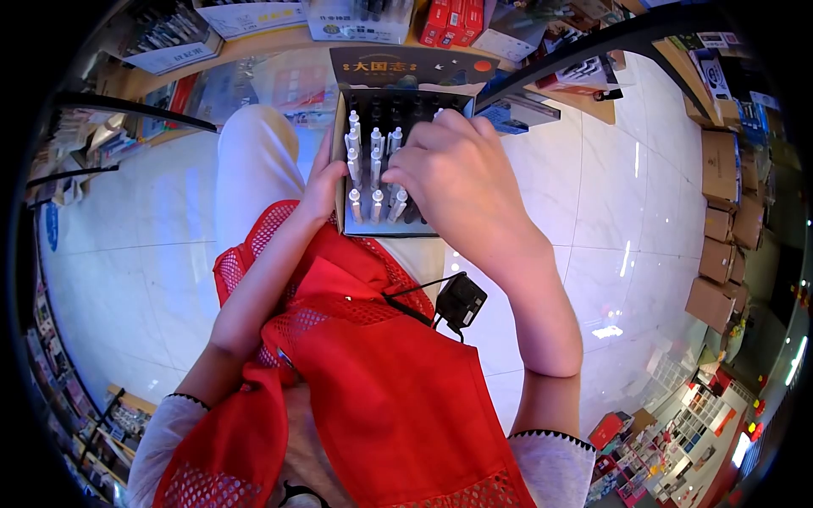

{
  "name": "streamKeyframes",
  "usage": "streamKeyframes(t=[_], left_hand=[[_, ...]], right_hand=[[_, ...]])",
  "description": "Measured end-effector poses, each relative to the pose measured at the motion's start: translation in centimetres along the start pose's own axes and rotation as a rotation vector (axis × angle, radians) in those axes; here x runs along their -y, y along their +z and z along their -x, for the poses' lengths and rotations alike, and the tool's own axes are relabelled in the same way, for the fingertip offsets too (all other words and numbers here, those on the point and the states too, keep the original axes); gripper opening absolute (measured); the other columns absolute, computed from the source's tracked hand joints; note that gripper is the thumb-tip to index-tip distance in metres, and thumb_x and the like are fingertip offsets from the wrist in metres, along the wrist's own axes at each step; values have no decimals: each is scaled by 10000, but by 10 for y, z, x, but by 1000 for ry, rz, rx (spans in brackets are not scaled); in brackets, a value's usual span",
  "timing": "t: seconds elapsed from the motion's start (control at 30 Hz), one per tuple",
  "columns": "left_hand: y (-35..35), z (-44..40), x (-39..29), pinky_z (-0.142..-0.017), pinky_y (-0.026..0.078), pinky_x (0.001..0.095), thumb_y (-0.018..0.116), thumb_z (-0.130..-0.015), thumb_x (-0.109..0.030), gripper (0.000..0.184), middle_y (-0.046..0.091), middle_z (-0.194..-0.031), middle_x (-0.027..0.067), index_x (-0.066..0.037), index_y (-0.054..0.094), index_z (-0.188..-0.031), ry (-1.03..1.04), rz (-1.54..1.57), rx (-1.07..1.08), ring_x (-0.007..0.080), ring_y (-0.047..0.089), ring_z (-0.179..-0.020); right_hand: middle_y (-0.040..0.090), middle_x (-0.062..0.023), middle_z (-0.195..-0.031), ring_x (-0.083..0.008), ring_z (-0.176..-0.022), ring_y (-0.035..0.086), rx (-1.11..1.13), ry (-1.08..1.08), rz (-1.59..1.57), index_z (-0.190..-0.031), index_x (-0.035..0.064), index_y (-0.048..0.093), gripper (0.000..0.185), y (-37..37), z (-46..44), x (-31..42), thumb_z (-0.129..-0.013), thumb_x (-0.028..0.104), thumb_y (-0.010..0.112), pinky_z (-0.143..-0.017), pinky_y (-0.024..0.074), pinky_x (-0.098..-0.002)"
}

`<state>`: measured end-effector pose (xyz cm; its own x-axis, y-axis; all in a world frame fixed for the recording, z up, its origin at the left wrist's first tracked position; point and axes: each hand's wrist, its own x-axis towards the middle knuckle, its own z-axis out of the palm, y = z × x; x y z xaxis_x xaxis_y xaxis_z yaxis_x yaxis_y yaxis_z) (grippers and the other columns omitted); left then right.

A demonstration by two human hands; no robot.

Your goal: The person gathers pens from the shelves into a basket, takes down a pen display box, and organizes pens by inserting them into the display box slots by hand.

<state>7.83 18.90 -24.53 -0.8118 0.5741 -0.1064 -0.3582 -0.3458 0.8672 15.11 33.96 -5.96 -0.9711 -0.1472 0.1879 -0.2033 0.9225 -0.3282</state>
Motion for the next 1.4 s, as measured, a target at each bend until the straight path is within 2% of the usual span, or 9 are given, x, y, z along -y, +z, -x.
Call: streamKeyframes(t=[0.23,0.43,0.63,0.83,0.93,1.0,1.07,1.27,1.4], left_hand=[[1,3,-4,-1039,260,312,399,-662,24,697,386,-1306,133,21,275,-1348,-7,-36,-24,217,364,-1230],[3,4,-4,-1043,254,317,405,-665,19,694,388,-1302,132,18,278,-1347,-27,22,-33,217,357,-1234],[-1,1,12,-1047,248,319,421,-658,-6,693,387,-1299,134,23,290,-1338,16,32,-34,219,355,-1235],[-2,0,10,-1049,240,318,421,-645,-12,703,388,-1292,140,24,296,-1336,33,-24,-7,229,352,-1235],[-1,1,2,-1050,237,318,426,-642,-12,704,385,-1296,143,26,301,-1333,37,-73,4,234,344,-1243],[-2,2,4,-1051,235,318,429,-642,-11,701,384,-1298,146,26,305,-1332,39,-89,-16,239,338,-1249],[-2,4,6,-1052,232,319,431,-642,-9,700,383,-1299,147,26,308,-1331,38,-102,-30,243,334,-1254],[-2,3,7,-1063,215,327,438,-640,-14,708,357,-1316,162,25,304,-1335,26,-142,-28,265,304,-1275],[0,4,3,-1063,213,334,465,-636,-37,726,346,-1301,191,28,288,-1338,102,-296,9,305,296,-1269]], right_hand=[[586,-21,-618,-225,-702,532,-53,148,-131,-679,99,636,84,15,2,-1,-692,161,691,-678,379,-349],[578,-25,-593,-226,-712,538,101,132,-55,-595,90,576,184,13,-5,5,-661,180,723,-676,373,-350],[578,-32,-592,-231,-722,540,221,202,-112,-600,81,578,193,16,-9,-3,-643,182,737,-674,373,-351],[587,-38,-604,-237,-689,539,215,176,-113,-601,78,596,193,17,-8,-1,-645,196,743,-661,386,-357],[610,-53,-648,-224,-665,550,104,98,-218,-655,53,632,158,7,-10,-8,-661,175,734,-631,411,-339],[625,-70,-688,-203,-651,567,-216,227,-289,-719,25,654,118,-5,-9,-15,-697,125,713,-604,437,-307],[626,-81,-725,-187,-649,583,-301,339,-139,-764,4,649,87,-19,-6,-23,-742,79,687,-613,460,-286],[616,-91,-759,-236,-659,588,-72,357,-94,-783,30,653,131,-1,3,-43,-681,89,709,-619,474,-324],[609,-87,-788,-262,-780,585,59,318,52,-777,48,664,121,14,-1,-42,-659,64,684,-712,464,-374]])
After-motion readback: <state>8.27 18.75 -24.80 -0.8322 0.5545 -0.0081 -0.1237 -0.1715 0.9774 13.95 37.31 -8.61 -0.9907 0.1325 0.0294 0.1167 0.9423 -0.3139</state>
